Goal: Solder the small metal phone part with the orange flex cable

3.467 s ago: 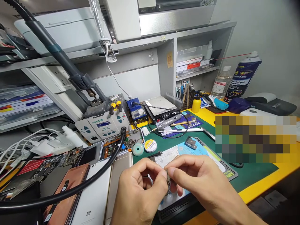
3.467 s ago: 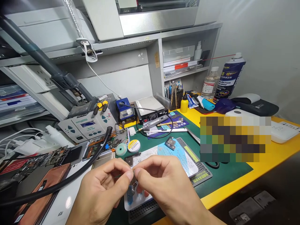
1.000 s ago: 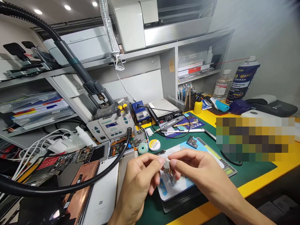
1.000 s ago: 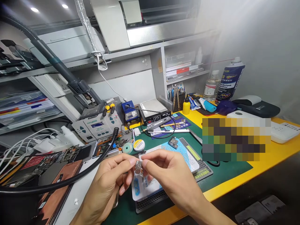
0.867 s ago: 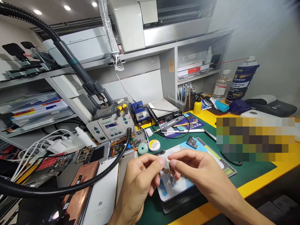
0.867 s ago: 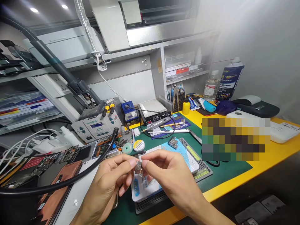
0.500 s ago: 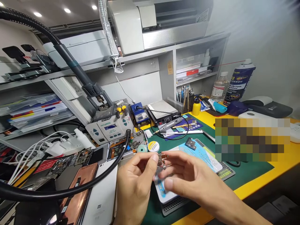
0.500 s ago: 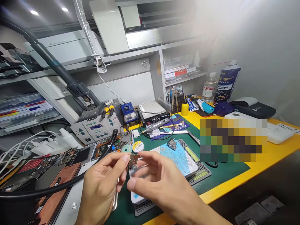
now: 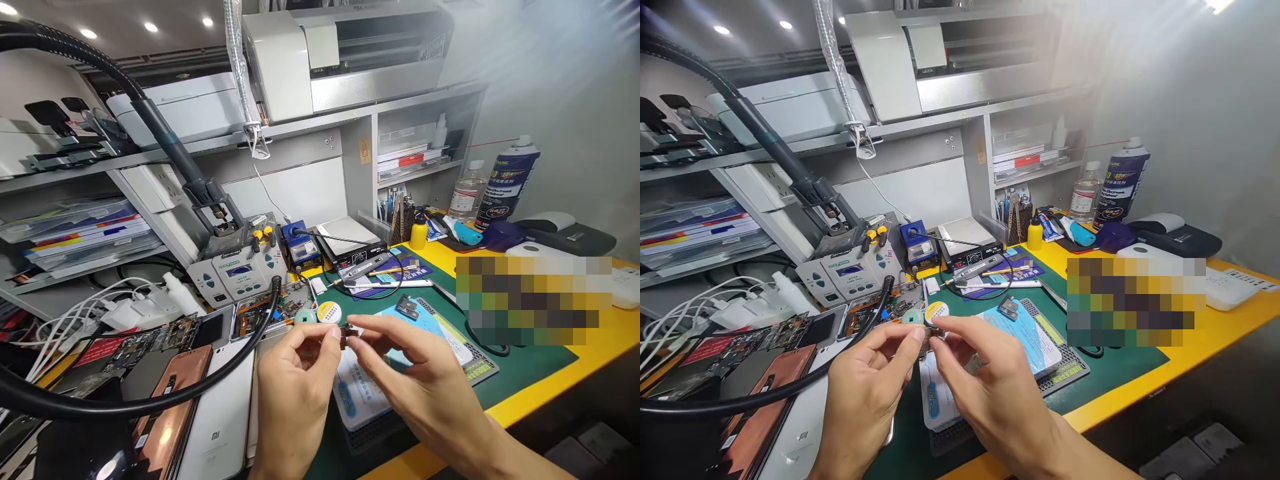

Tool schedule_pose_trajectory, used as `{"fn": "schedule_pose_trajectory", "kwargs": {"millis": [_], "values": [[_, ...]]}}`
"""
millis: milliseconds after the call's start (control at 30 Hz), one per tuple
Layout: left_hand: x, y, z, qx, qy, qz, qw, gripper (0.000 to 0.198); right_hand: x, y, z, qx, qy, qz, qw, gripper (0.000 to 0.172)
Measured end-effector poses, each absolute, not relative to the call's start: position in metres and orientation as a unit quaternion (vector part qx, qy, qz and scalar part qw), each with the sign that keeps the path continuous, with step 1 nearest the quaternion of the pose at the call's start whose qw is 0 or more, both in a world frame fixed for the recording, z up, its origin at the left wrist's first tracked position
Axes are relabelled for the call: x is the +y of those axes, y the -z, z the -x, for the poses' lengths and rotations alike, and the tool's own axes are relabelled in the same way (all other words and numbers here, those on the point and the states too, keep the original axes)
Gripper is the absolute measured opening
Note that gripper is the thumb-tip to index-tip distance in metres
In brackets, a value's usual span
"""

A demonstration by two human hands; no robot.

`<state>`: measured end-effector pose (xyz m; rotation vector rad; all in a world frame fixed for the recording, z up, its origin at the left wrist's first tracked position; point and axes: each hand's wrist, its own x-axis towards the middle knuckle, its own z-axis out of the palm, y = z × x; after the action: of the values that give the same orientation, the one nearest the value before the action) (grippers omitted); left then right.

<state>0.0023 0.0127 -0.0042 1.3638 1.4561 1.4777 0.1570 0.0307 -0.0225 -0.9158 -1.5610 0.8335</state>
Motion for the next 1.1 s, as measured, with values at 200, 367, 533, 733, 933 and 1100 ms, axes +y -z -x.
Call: {"fn": "schedule_pose_trajectory", "kwargs": {"millis": [200, 367, 533, 733, 933, 1100], "values": [[0.012, 0.007, -0.001, 0.552, -0.555, -0.513, 0.354, 0.024, 0.041, -0.004, -0.167, -0.705, -0.373, 0.402, 0.45, 0.015], [0.014, 0.006, 0.0, 0.546, -0.534, -0.521, 0.382, 0.025, 0.047, -0.019, -0.176, -0.731, -0.412, 0.41, 0.358, 0.017], [0.014, -0.002, -0.003, 0.545, -0.502, -0.526, 0.418, 0.024, 0.057, -0.023, -0.182, -0.73, -0.449, 0.42, 0.298, 0.017], [0.016, 0.002, -0.003, 0.532, -0.468, -0.525, 0.47, 0.018, 0.065, -0.029, -0.187, -0.723, -0.491, 0.417, 0.251, 0.012], [0.015, 0.013, 0.003, 0.524, -0.443, -0.52, 0.509, 0.024, 0.072, -0.025, -0.193, -0.714, -0.542, 0.385, 0.22, 0.01], [0.016, 0.018, 0.005, 0.514, -0.42, -0.51, 0.547, 0.033, 0.079, -0.019, -0.192, -0.681, -0.616, 0.334, 0.212, 0.008]]}}
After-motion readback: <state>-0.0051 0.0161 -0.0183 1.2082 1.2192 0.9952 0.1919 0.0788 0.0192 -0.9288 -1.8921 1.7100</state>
